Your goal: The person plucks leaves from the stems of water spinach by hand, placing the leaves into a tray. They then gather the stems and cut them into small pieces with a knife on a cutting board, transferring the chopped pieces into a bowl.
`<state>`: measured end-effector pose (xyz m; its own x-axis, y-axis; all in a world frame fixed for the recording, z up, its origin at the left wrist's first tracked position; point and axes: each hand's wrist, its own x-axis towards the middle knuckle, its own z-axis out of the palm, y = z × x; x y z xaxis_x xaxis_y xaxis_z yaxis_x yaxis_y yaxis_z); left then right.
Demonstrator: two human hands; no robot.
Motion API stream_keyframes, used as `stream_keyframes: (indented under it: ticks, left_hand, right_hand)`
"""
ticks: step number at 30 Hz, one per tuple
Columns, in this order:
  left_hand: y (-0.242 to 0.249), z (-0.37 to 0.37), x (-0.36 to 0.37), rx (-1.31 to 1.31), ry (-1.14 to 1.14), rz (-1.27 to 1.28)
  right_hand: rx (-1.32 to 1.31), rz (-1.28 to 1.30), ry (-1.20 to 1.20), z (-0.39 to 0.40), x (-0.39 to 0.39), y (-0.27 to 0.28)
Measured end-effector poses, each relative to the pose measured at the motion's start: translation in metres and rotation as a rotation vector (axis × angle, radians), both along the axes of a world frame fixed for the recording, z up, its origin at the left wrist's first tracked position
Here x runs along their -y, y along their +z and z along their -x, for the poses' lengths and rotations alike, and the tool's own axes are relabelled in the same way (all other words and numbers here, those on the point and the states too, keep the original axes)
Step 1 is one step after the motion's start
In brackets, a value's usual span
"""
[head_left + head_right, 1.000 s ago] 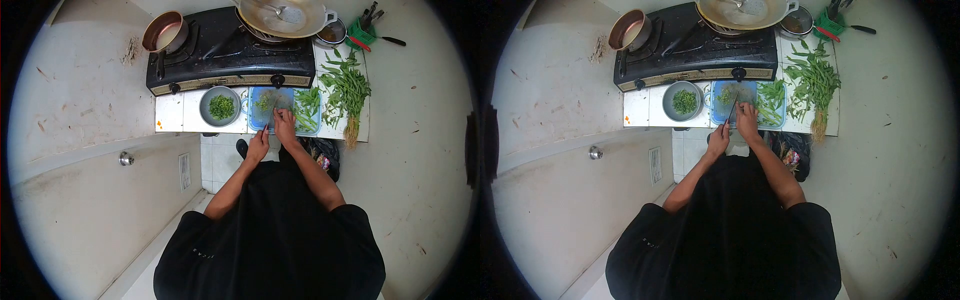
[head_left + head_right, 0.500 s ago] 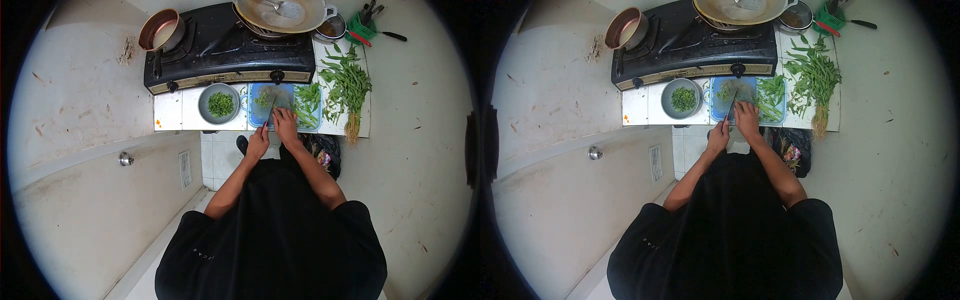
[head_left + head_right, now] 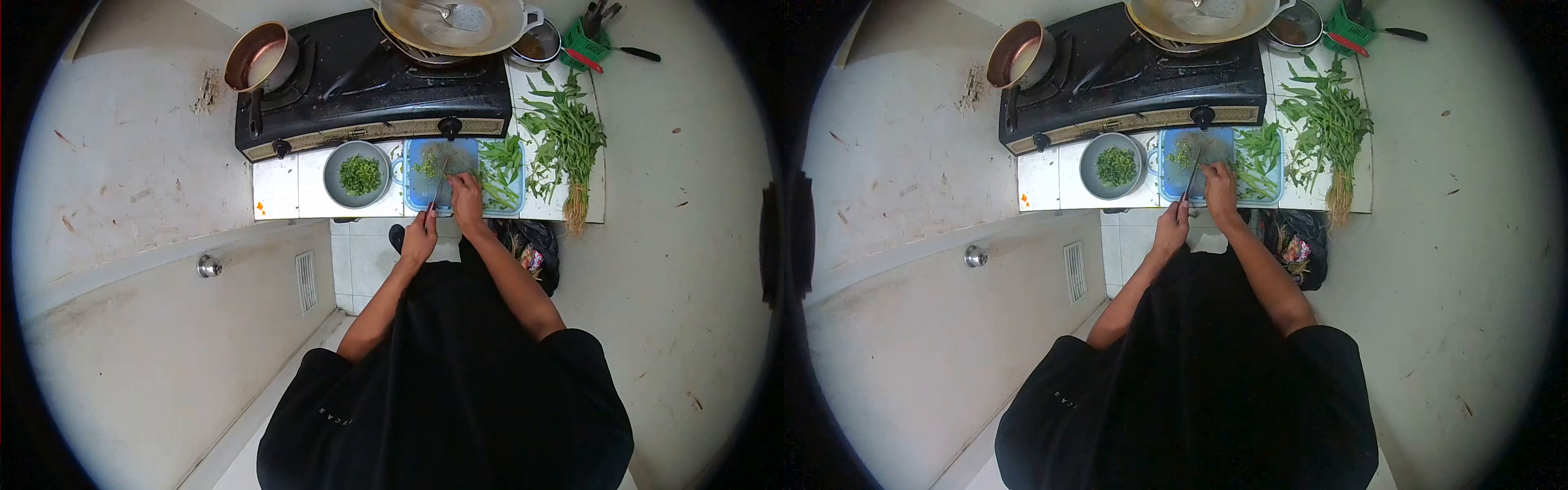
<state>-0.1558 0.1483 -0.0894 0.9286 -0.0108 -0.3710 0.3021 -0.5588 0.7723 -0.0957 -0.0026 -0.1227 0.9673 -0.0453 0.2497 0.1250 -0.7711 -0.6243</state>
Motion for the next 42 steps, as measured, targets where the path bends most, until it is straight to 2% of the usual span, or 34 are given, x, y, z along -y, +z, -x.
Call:
stream_keyframes:
  ticks: [3, 11, 16, 19, 22, 26, 32, 42]
  left_hand:
    - [0.000, -0.001, -0.001, -0.005, -0.007, -0.015]
    - [0.004, -0.011, 0.008, 0.025, -0.043, -0.057]
    - [0.000, -0.024, 0.017, 0.064, -0.020, -0.103]
    - [-0.002, -0.003, 0.009, 0.056, -0.044, -0.153]
    - [0.002, 0.016, 0.000, 0.010, -0.028, -0.094]
    - [0.002, 0.005, 0.001, 0.032, 0.025, -0.080]
    - [0.007, -0.002, 0.003, 0.011, -0.014, -0.032]
    - [-0.001, -0.021, 0.022, 0.074, -0.031, -0.128]
  right_hand:
    - [-0.050, -0.040, 0.003, -0.001, 0.000, -0.002]
    - [0.071, 0.019, 0.020, -0.003, 0.003, 0.005]
    - [0.010, -0.006, 0.041, -0.003, 0.004, -0.008]
    - [0.023, -0.010, 0.034, -0.003, 0.004, -0.002]
    - [0.040, 0.012, 0.029, -0.003, 0.008, 0.003]
    - [0.066, 0.017, 0.016, 0.000, 0.006, -0.003]
    - [0.086, -0.003, 0.051, 0.000, 0.010, -0.005]
    - [0.125, -0.017, 0.051, -0.002, 0.011, -0.002]
